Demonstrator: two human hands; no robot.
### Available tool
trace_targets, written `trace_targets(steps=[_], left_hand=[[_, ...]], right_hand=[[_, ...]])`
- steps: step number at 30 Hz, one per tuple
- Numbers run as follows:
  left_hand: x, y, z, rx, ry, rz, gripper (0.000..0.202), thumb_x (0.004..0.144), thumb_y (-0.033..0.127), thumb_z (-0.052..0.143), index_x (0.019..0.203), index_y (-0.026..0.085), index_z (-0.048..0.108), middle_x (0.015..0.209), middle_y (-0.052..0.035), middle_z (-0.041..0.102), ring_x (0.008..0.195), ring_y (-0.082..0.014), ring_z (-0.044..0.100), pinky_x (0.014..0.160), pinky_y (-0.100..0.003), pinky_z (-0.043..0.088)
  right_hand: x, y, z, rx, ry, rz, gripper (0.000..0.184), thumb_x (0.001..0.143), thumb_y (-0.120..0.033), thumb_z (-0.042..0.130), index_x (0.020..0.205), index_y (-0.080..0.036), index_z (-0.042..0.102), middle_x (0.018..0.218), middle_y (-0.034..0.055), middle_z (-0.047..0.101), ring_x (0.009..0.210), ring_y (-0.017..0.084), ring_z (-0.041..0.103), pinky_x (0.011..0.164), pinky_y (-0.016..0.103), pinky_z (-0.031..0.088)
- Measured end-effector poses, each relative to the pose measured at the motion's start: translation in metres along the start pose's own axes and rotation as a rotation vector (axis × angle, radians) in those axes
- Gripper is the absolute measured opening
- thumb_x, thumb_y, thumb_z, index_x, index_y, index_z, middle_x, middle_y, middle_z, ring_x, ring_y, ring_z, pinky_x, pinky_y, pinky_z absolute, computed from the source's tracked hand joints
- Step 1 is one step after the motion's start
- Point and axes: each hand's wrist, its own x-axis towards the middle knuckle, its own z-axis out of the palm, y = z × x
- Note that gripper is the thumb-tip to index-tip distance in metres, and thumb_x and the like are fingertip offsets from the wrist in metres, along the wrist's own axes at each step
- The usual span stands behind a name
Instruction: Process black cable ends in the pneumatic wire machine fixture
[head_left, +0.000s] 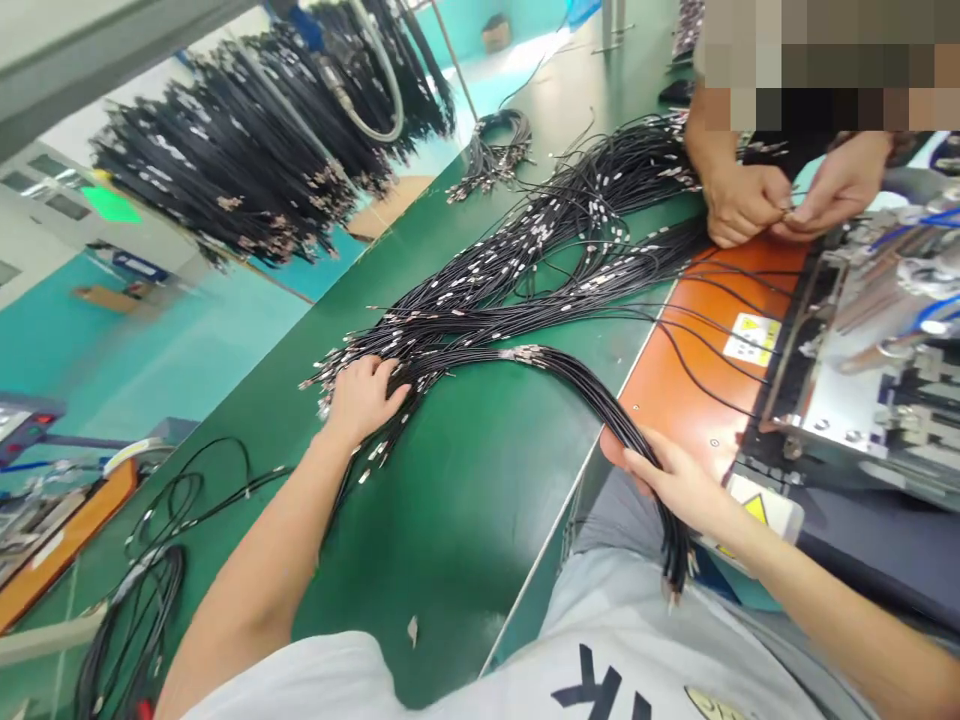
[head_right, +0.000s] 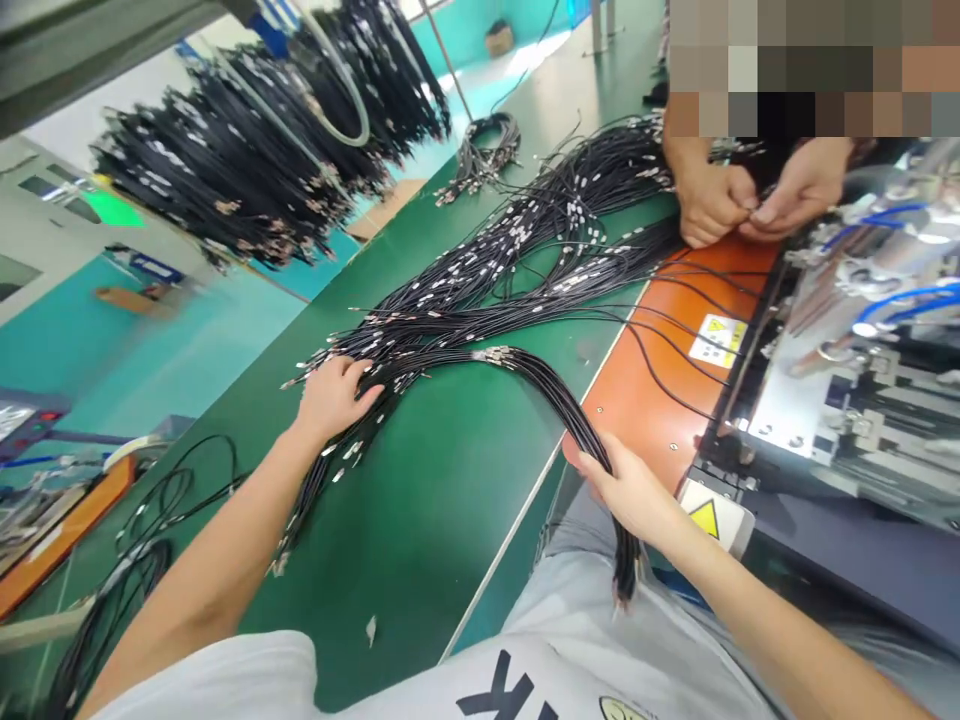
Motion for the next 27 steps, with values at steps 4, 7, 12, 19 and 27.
trace_targets(steps=[4, 7, 12, 19, 27], left_hand=[[0.026, 0.163, -0.011, -0.344, 0.013, 0.57, 0.04, 0.101, 0.04, 0.038, 0.136, 0.027, 0.051, 0.137, -0.0082, 0.055, 0.131, -0.0255, 0.049, 0.113, -0.044, 0.039], [0.031, 0.275, -0.019, -0.523, -0.123, 0.998, 0.037, 0.103, 0.036, 0.036, 0.136, 0.03, 0.053, 0.141, -0.0067, 0.054, 0.136, -0.0231, 0.045, 0.114, -0.042, 0.035], [0.053, 0.346, -0.02, -0.569, -0.434, 1.264, 0.028, 0.101, 0.033, 0.044, 0.11, 0.021, 0.067, 0.109, -0.009, 0.065, 0.107, -0.0218, 0.058, 0.098, -0.038, 0.043], [0.068, 0.36, -0.023, -0.83, -0.758, 1.084, 0.013, 0.09, 0.023, 0.061, 0.091, 0.019, 0.073, 0.091, -0.0037, 0.067, 0.085, -0.0154, 0.063, 0.079, -0.027, 0.049], [0.046, 0.381, -0.03, -0.801, -0.519, 1.264, 0.022, 0.097, 0.028, 0.056, 0.108, 0.021, 0.074, 0.103, -0.0076, 0.069, 0.097, -0.0181, 0.063, 0.088, -0.032, 0.05]], right_hand=[[0.005, 0.001, -0.006, -0.21, 0.146, -0.164, 0.047, 0.098, -0.046, 0.048, 0.137, -0.019, 0.054, 0.106, 0.01, 0.069, 0.095, 0.026, 0.066, 0.089, 0.044, 0.053], [-0.021, 0.005, -0.032, -0.323, 0.343, -0.312, 0.044, 0.1, -0.041, 0.045, 0.14, -0.022, 0.053, 0.139, 0.0125, 0.058, 0.131, 0.03, 0.053, 0.113, 0.05, 0.039], [-0.091, 0.024, -0.069, -0.263, 0.432, -0.157, 0.034, 0.101, -0.041, 0.046, 0.129, -0.029, 0.06, 0.131, 0.0076, 0.063, 0.121, 0.027, 0.061, 0.104, 0.046, 0.05], [-0.116, 0.038, -0.056, -0.238, 0.378, -0.147, 0.033, 0.101, -0.027, 0.044, 0.131, -0.028, 0.056, 0.123, 0.0078, 0.066, 0.111, 0.024, 0.066, 0.095, 0.043, 0.055], [-0.121, 0.053, -0.064, -0.107, 0.391, -0.15, 0.041, 0.097, -0.021, 0.052, 0.138, -0.027, 0.051, 0.124, 0.0079, 0.067, 0.105, 0.02, 0.068, 0.093, 0.041, 0.057]])
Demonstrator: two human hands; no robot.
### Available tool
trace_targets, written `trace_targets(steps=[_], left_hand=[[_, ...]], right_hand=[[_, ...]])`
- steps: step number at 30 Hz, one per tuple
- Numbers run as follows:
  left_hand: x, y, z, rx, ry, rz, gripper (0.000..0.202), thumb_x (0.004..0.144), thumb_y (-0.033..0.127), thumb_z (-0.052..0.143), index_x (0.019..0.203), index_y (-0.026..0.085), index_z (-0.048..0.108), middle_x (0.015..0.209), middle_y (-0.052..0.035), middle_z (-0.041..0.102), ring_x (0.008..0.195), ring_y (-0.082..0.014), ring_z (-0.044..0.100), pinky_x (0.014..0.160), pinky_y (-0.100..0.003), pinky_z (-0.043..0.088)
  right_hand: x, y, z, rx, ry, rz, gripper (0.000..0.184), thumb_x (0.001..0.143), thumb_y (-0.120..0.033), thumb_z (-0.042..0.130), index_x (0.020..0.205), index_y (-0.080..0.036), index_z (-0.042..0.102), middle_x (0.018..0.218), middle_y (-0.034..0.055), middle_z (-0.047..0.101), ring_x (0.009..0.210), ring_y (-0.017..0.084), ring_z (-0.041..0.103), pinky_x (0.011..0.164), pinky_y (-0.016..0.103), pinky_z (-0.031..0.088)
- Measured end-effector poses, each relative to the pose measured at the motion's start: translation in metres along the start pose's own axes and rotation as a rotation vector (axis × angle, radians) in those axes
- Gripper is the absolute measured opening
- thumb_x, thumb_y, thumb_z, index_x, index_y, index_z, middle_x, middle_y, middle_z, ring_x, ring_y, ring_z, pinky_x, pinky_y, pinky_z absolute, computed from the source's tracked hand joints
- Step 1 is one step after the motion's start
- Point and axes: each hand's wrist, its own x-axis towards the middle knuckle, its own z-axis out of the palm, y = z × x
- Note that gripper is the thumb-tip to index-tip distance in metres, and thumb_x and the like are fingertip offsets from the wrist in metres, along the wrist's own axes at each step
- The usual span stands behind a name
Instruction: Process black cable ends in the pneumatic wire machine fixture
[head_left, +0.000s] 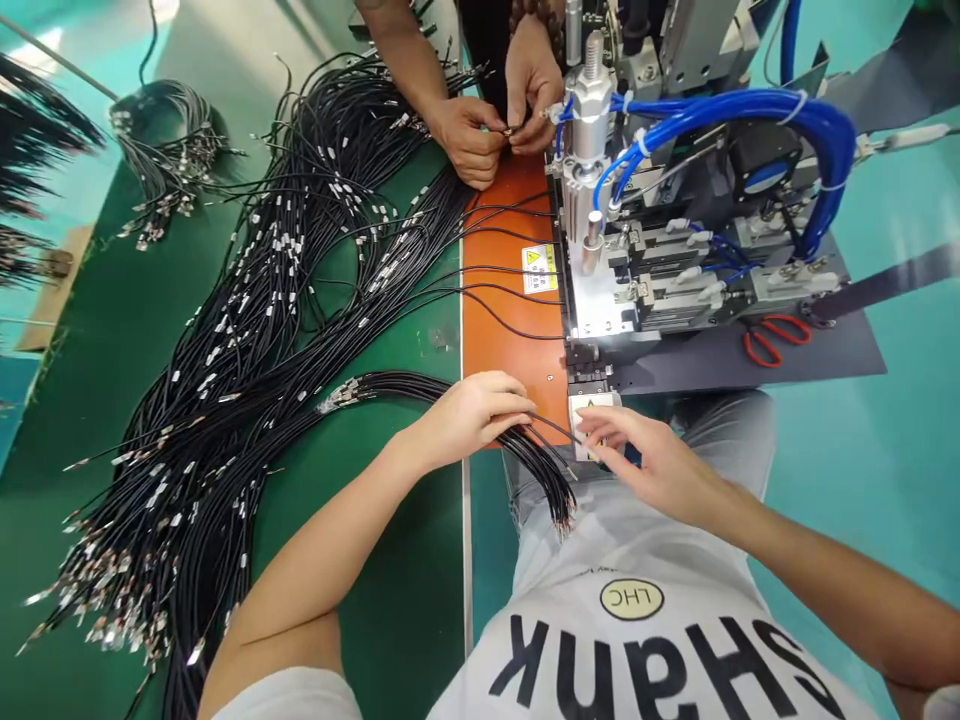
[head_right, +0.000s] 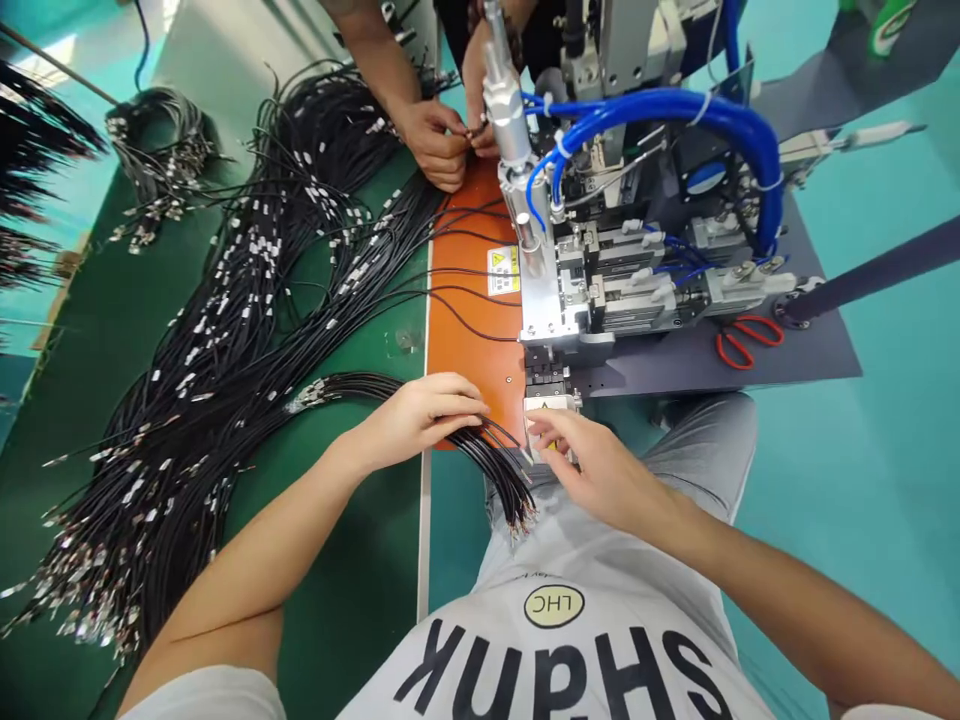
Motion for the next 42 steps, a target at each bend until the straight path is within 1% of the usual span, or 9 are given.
trace_targets(steps=[5, 12, 16, 19, 23, 28, 33, 38, 42], left_hand=[[0.013, -0.006, 0.015, -0.019, 0.092, 0.02, 0.024, 0.099, 0.024, 0.051, 0.113, 0.02, 0.07, 0.092, -0.0058, 0.064, 0.085, -0.0141, 0.061, 0.077, -0.027, 0.049], [0.044, 0.02, 0.034, -0.005, 0.035, 0.093, 0.021, 0.099, 0.023, 0.049, 0.112, 0.015, 0.062, 0.091, -0.0077, 0.065, 0.08, -0.0155, 0.06, 0.071, -0.027, 0.049], [0.054, 0.023, 0.043, -0.043, 0.151, 0.109, 0.018, 0.099, 0.022, 0.051, 0.109, 0.018, 0.065, 0.087, -0.0041, 0.07, 0.072, -0.0115, 0.062, 0.068, -0.024, 0.049], [0.059, 0.021, 0.05, 0.041, 0.249, 0.076, 0.022, 0.098, 0.024, 0.054, 0.117, 0.018, 0.065, 0.082, -0.0017, 0.071, 0.066, -0.0098, 0.062, 0.065, -0.022, 0.049], [0.063, 0.022, 0.059, 0.178, 0.288, 0.045, 0.023, 0.099, 0.023, 0.053, 0.117, 0.016, 0.065, 0.077, -0.0015, 0.07, 0.062, -0.0101, 0.061, 0.06, -0.022, 0.047], [0.065, 0.031, 0.062, 0.34, 0.318, 0.026, 0.022, 0.099, 0.024, 0.051, 0.115, 0.014, 0.063, 0.071, -0.002, 0.064, 0.061, -0.0134, 0.058, 0.059, -0.027, 0.044], [0.072, 0.04, 0.057, 0.112, 0.216, -0.033, 0.021, 0.1, 0.023, 0.047, 0.116, 0.018, 0.059, 0.092, -0.0068, 0.066, 0.077, -0.0151, 0.06, 0.07, -0.028, 0.048], [0.077, 0.04, 0.065, 0.107, 0.295, 0.04, 0.014, 0.097, 0.019, 0.051, 0.106, 0.018, 0.061, 0.081, -0.0031, 0.064, 0.069, -0.0135, 0.057, 0.064, -0.027, 0.044], [0.082, 0.044, 0.071, -0.039, 0.315, 0.009, 0.012, 0.096, 0.02, 0.054, 0.103, 0.019, 0.063, 0.08, -0.0021, 0.065, 0.068, -0.0117, 0.057, 0.064, -0.025, 0.046]], right_hand=[[0.0, 0.005, -0.012, 0.042, 0.131, 0.04, 0.038, 0.095, -0.022, 0.057, 0.132, -0.028, 0.056, 0.117, 0.0055, 0.07, 0.102, 0.019, 0.067, 0.091, 0.038, 0.057], [0.013, 0.009, -0.011, 0.239, 0.208, 0.033, 0.036, 0.09, -0.022, 0.065, 0.126, -0.026, 0.06, 0.101, 0.0039, 0.072, 0.088, 0.017, 0.068, 0.079, 0.033, 0.058], [0.015, 0.014, -0.02, 0.242, 0.252, 0.086, 0.035, 0.088, -0.025, 0.068, 0.123, -0.026, 0.063, 0.101, 0.004, 0.072, 0.088, 0.017, 0.068, 0.077, 0.033, 0.057], [0.016, 0.018, -0.025, 0.269, 0.292, 0.107, 0.037, 0.084, -0.027, 0.074, 0.12, -0.025, 0.064, 0.099, 0.0035, 0.073, 0.082, 0.016, 0.067, 0.073, 0.031, 0.056], [0.021, 0.018, -0.026, 0.318, 0.382, 0.109, 0.037, 0.079, -0.029, 0.079, 0.114, -0.023, 0.067, 0.094, 0.0032, 0.073, 0.077, 0.015, 0.066, 0.068, 0.03, 0.055], [0.03, 0.014, -0.026, 0.252, 0.459, 0.077, 0.016, 0.084, -0.028, 0.074, 0.098, -0.022, 0.072, 0.087, 0.0027, 0.073, 0.073, 0.015, 0.065, 0.065, 0.029, 0.054], [0.032, 0.01, -0.03, 0.151, 0.47, 0.005, 0.007, 0.087, -0.027, 0.068, 0.091, -0.022, 0.072, 0.087, 0.0031, 0.072, 0.072, 0.015, 0.064, 0.064, 0.03, 0.053], [0.03, 0.007, -0.038, 0.029, 0.446, -0.033, 0.008, 0.089, -0.023, 0.064, 0.083, -0.022, 0.069, 0.08, 0.0016, 0.07, 0.071, 0.015, 0.06, 0.062, 0.03, 0.048], [0.024, 0.012, -0.046, 0.186, 0.413, 0.054, 0.014, 0.093, -0.028, 0.061, 0.084, -0.021, 0.068, 0.076, 0.0005, 0.067, 0.068, 0.014, 0.06, 0.064, 0.029, 0.049]])
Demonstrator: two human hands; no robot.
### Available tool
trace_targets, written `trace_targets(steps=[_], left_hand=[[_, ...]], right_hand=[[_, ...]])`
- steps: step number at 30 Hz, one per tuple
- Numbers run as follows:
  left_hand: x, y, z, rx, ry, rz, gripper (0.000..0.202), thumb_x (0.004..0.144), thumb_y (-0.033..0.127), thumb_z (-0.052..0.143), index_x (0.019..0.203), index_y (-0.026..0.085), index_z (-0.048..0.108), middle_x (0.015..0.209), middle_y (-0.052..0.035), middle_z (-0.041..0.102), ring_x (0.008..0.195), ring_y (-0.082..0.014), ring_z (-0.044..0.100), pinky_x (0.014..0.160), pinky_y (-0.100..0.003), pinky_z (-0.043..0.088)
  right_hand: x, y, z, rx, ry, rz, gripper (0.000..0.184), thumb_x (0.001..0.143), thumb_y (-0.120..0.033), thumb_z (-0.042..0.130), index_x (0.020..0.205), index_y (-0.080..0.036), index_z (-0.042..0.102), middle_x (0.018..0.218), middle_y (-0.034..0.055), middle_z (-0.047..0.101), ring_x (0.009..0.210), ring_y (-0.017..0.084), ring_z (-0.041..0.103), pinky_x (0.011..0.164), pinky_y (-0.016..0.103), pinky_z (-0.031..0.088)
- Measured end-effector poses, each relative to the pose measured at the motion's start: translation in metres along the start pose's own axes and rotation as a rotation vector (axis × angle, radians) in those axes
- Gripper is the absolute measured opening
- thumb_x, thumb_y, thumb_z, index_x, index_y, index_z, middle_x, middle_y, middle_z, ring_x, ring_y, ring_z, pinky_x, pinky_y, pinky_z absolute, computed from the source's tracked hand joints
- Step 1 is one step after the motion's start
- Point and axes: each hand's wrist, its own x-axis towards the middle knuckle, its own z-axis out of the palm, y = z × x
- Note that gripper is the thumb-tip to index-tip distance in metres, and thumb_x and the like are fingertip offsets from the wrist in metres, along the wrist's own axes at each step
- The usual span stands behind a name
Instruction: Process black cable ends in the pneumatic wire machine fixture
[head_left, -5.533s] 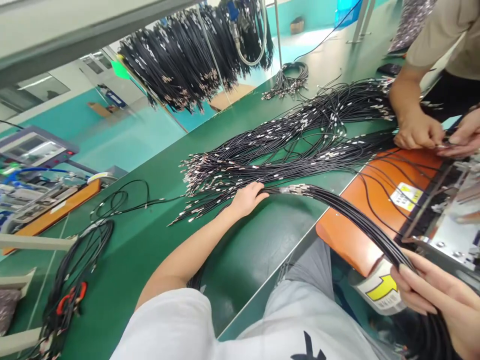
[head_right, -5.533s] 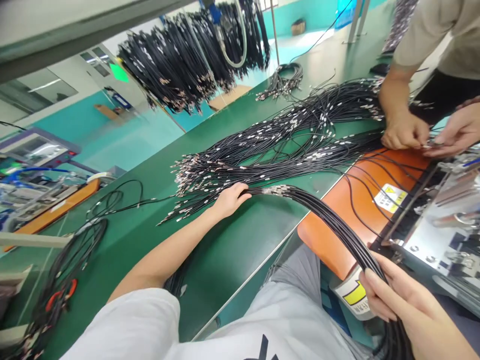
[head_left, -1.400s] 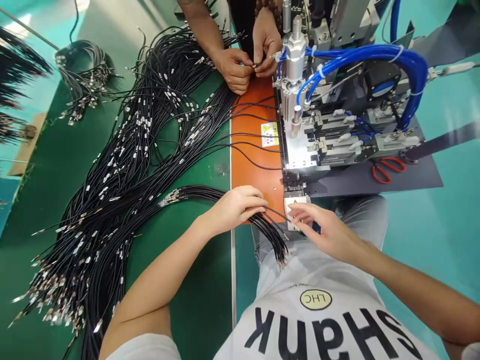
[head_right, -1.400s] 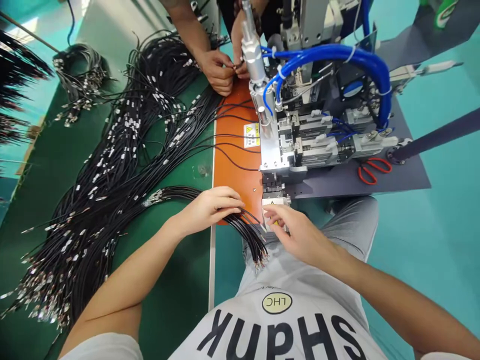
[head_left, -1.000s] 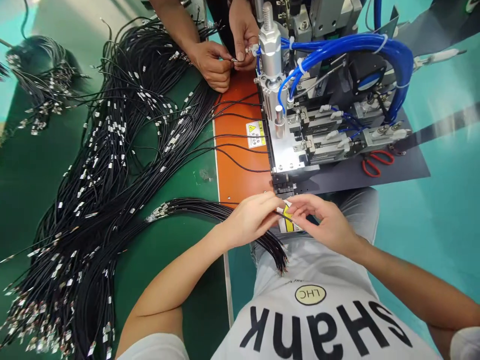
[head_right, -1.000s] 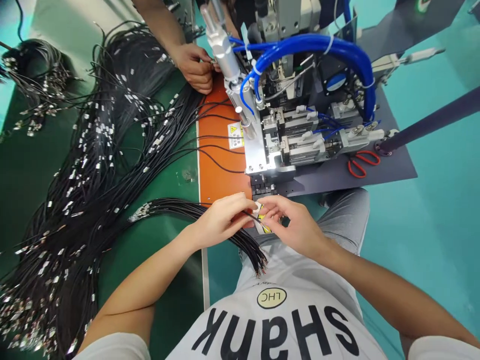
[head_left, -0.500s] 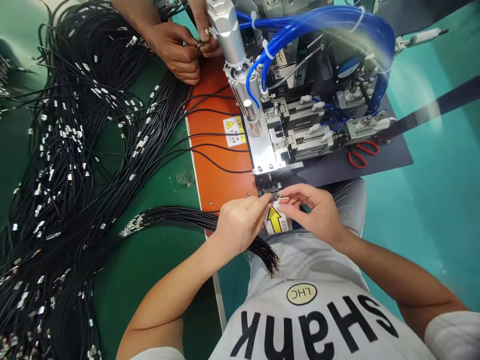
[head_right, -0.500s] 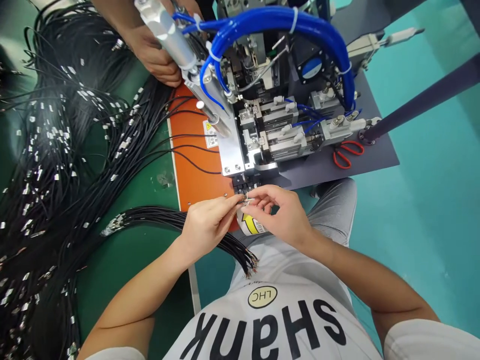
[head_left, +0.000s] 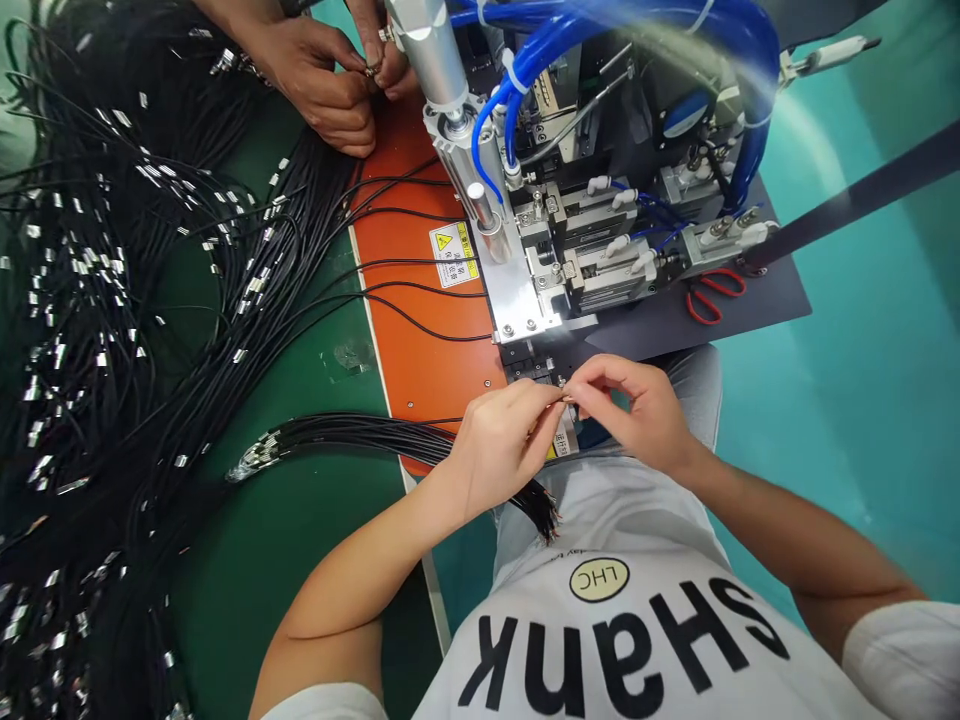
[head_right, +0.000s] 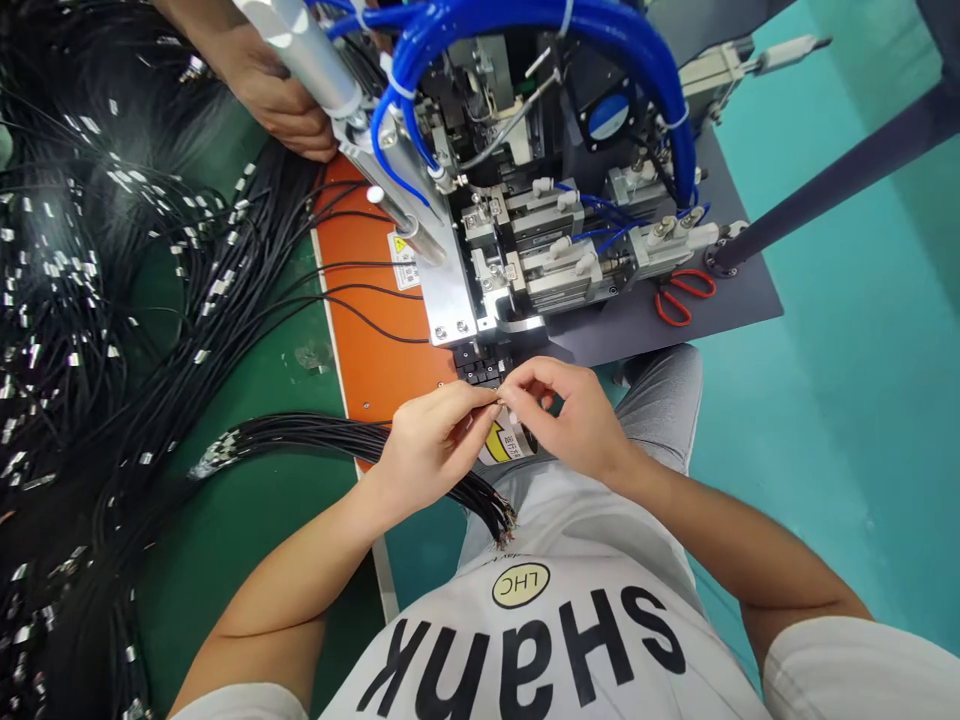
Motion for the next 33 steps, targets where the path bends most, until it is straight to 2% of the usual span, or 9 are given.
trace_targets(steps=[4, 9, 13, 18, 22, 25, 29, 33], left_hand=[[0.002, 0.004, 0.001, -0.147, 0.032, -0.132, 0.01, 0.094, 0.022, 0.059, 0.1, 0.019, 0.067, 0.082, -0.0013, 0.069, 0.068, -0.0102, 0.059, 0.062, -0.023, 0.047], [0.003, 0.006, 0.003, -0.159, 0.103, -0.22, 0.008, 0.092, 0.024, 0.063, 0.094, 0.019, 0.069, 0.08, 0.0003, 0.071, 0.065, -0.009, 0.06, 0.062, -0.021, 0.049], [0.003, 0.007, 0.005, -0.157, 0.085, -0.279, 0.009, 0.093, 0.025, 0.062, 0.091, 0.019, 0.068, 0.073, 0.0017, 0.068, 0.058, -0.008, 0.056, 0.057, -0.021, 0.046], [0.001, 0.004, 0.006, -0.123, 0.074, -0.256, 0.013, 0.094, 0.027, 0.06, 0.095, 0.019, 0.069, 0.079, -0.001, 0.071, 0.063, -0.0102, 0.06, 0.059, -0.022, 0.049], [0.0, 0.003, 0.007, -0.125, 0.073, -0.218, 0.016, 0.096, 0.026, 0.058, 0.104, 0.019, 0.07, 0.092, -0.0044, 0.075, 0.078, -0.0142, 0.069, 0.068, -0.024, 0.054], [-0.001, 0.003, 0.006, -0.142, 0.064, -0.215, 0.017, 0.096, 0.024, 0.057, 0.106, 0.019, 0.07, 0.093, -0.0044, 0.075, 0.081, -0.0147, 0.07, 0.072, -0.025, 0.056], [-0.001, 0.004, 0.006, -0.153, 0.061, -0.239, 0.017, 0.097, 0.026, 0.056, 0.103, 0.019, 0.07, 0.088, -0.0034, 0.073, 0.073, -0.013, 0.068, 0.065, -0.023, 0.053], [-0.002, 0.003, 0.009, -0.175, 0.083, -0.297, 0.015, 0.096, 0.029, 0.057, 0.097, 0.019, 0.068, 0.073, 0.0007, 0.068, 0.056, -0.008, 0.056, 0.053, -0.02, 0.045]], right_hand=[[-0.005, 0.007, -0.006, 0.114, 0.038, 0.076, 0.017, 0.096, -0.034, 0.059, 0.098, -0.021, 0.07, 0.085, 0.002, 0.07, 0.068, 0.014, 0.063, 0.069, 0.031, 0.054], [-0.014, 0.009, 0.0, -0.104, 0.136, -0.09, 0.017, 0.093, -0.027, 0.062, 0.107, -0.026, 0.073, 0.093, 0.0042, 0.07, 0.072, 0.016, 0.063, 0.065, 0.032, 0.053], [-0.017, 0.01, 0.002, -0.163, 0.151, -0.193, 0.025, 0.093, -0.02, 0.06, 0.113, -0.028, 0.072, 0.099, 0.0047, 0.071, 0.078, 0.017, 0.065, 0.066, 0.032, 0.055], [-0.019, 0.016, 0.001, -0.221, 0.14, -0.246, 0.031, 0.094, -0.018, 0.059, 0.12, -0.031, 0.07, 0.105, 0.0048, 0.072, 0.09, 0.019, 0.068, 0.077, 0.035, 0.059], [-0.02, 0.018, 0.0, -0.247, 0.132, -0.261, 0.032, 0.094, -0.018, 0.058, 0.122, -0.031, 0.069, 0.107, 0.0049, 0.072, 0.093, 0.019, 0.069, 0.082, 0.036, 0.06], [-0.018, 0.017, 0.0, -0.25, 0.13, -0.274, 0.035, 0.094, -0.017, 0.058, 0.125, -0.031, 0.067, 0.107, 0.0048, 0.072, 0.093, 0.019, 0.069, 0.084, 0.035, 0.06], [-0.02, 0.02, 0.002, -0.28, 0.135, -0.284, 0.037, 0.095, -0.018, 0.056, 0.129, -0.032, 0.065, 0.107, 0.0042, 0.073, 0.094, 0.019, 0.069, 0.085, 0.036, 0.06], [-0.027, 0.034, 0.005, -0.48, 0.09, -0.365, 0.041, 0.095, -0.019, 0.056, 0.133, -0.032, 0.063, 0.116, 0.0052, 0.073, 0.1, 0.022, 0.07, 0.087, 0.039, 0.057]])
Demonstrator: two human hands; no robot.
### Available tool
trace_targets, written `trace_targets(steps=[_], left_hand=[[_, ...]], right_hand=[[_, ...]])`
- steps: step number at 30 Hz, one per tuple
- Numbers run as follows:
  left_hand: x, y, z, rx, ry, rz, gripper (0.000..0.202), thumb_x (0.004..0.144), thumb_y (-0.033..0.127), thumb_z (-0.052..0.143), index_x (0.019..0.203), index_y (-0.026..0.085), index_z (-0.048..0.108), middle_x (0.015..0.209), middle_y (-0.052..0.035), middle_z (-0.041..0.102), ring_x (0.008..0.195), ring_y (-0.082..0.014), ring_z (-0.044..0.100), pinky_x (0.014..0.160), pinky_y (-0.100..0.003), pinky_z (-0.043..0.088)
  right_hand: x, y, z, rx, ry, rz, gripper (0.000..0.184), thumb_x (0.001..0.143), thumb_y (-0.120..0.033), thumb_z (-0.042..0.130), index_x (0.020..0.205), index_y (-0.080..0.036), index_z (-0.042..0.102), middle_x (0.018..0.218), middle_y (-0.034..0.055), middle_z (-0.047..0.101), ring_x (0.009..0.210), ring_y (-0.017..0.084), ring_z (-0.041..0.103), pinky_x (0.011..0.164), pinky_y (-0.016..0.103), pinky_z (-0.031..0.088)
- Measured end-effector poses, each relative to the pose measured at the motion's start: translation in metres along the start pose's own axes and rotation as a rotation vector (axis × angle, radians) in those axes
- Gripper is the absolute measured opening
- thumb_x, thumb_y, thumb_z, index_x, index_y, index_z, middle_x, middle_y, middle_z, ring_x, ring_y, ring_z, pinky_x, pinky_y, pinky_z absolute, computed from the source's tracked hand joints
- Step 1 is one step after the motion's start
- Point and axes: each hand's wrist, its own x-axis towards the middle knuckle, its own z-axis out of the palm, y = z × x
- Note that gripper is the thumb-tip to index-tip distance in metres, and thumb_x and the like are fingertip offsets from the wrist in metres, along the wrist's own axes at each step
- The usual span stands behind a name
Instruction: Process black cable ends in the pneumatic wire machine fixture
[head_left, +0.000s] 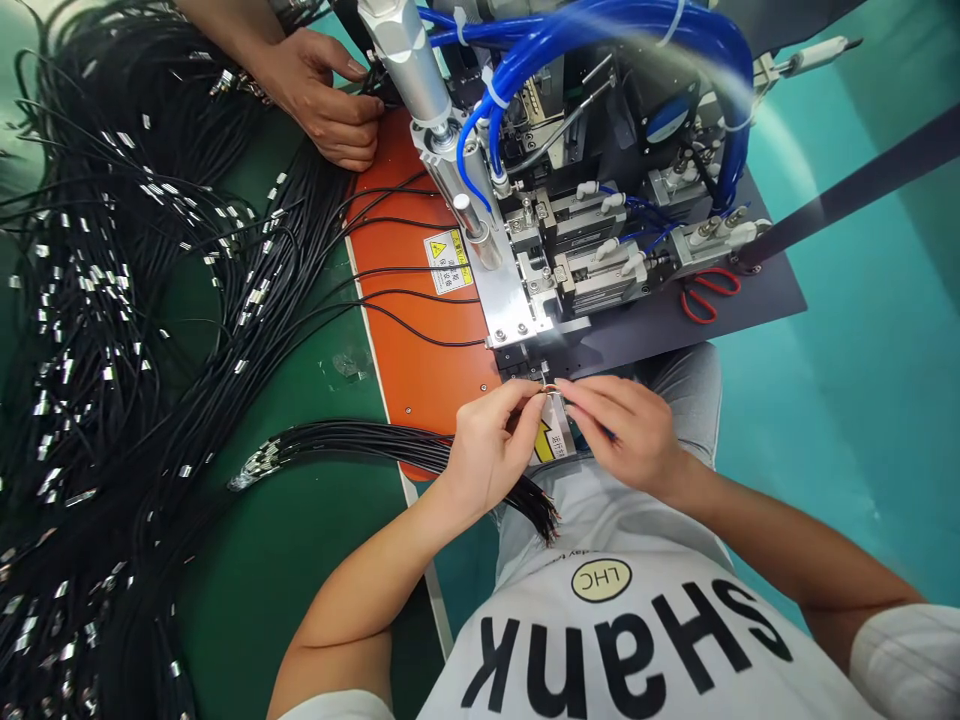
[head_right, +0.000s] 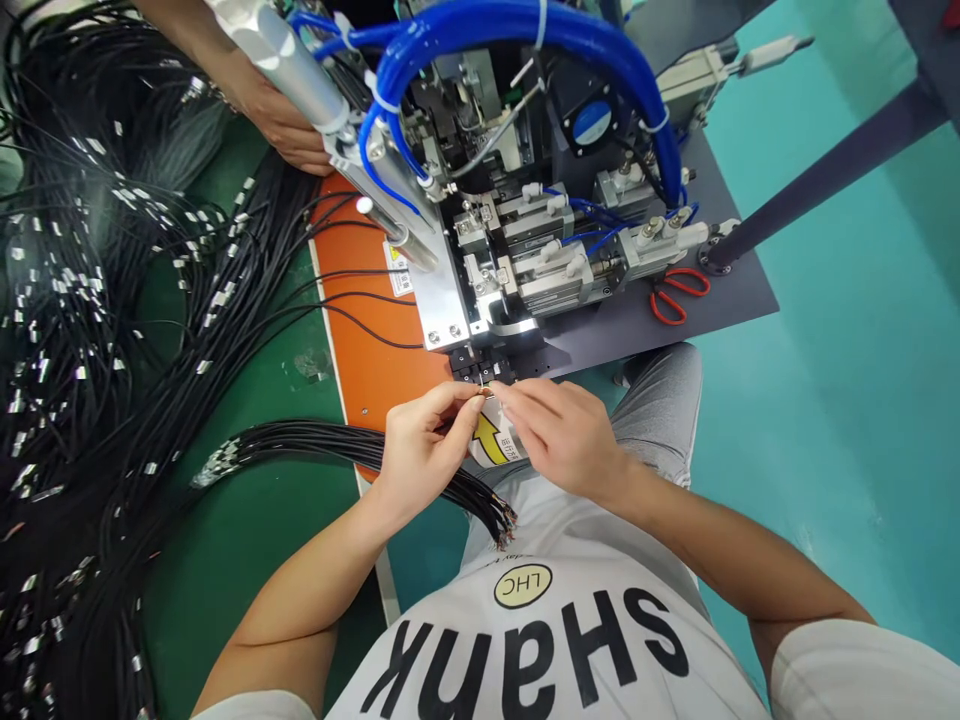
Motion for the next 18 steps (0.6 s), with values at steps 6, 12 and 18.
trace_targets(steps=[6, 12, 18], left_hand=[[0.0, -0.004, 0.003, -0.055, 0.043, -0.014, 0.013, 0.095, 0.029, 0.059, 0.096, 0.019, 0.067, 0.077, 0.0004, 0.069, 0.062, -0.0089, 0.059, 0.058, -0.021, 0.048], [-0.001, -0.004, 0.002, -0.058, 0.08, 0.022, 0.01, 0.092, 0.025, 0.064, 0.094, 0.019, 0.07, 0.086, -0.0034, 0.071, 0.077, -0.013, 0.065, 0.069, -0.024, 0.053], [0.004, -0.005, 0.002, -0.335, 0.018, -0.084, 0.019, 0.092, 0.029, 0.065, 0.107, 0.019, 0.072, 0.095, -0.0062, 0.069, 0.073, -0.0119, 0.065, 0.062, -0.024, 0.056]], right_hand=[[0.011, 0.0, -0.001, 0.212, 0.046, 0.192, 0.026, 0.092, -0.028, 0.063, 0.116, -0.028, 0.071, 0.111, 0.0061, 0.072, 0.085, 0.019, 0.069, 0.072, 0.034, 0.056], [0.034, -0.003, -0.001, 0.476, 0.002, 0.332, 0.008, 0.087, -0.03, 0.07, 0.085, -0.022, 0.072, 0.085, 0.0026, 0.068, 0.071, 0.014, 0.06, 0.061, 0.029, 0.047], [0.029, -0.002, 0.012, 0.6, -0.024, 0.43, 0.015, 0.088, -0.033, 0.069, 0.082, -0.02, 0.067, 0.08, 0.0007, 0.064, 0.063, 0.012, 0.058, 0.056, 0.026, 0.047]])
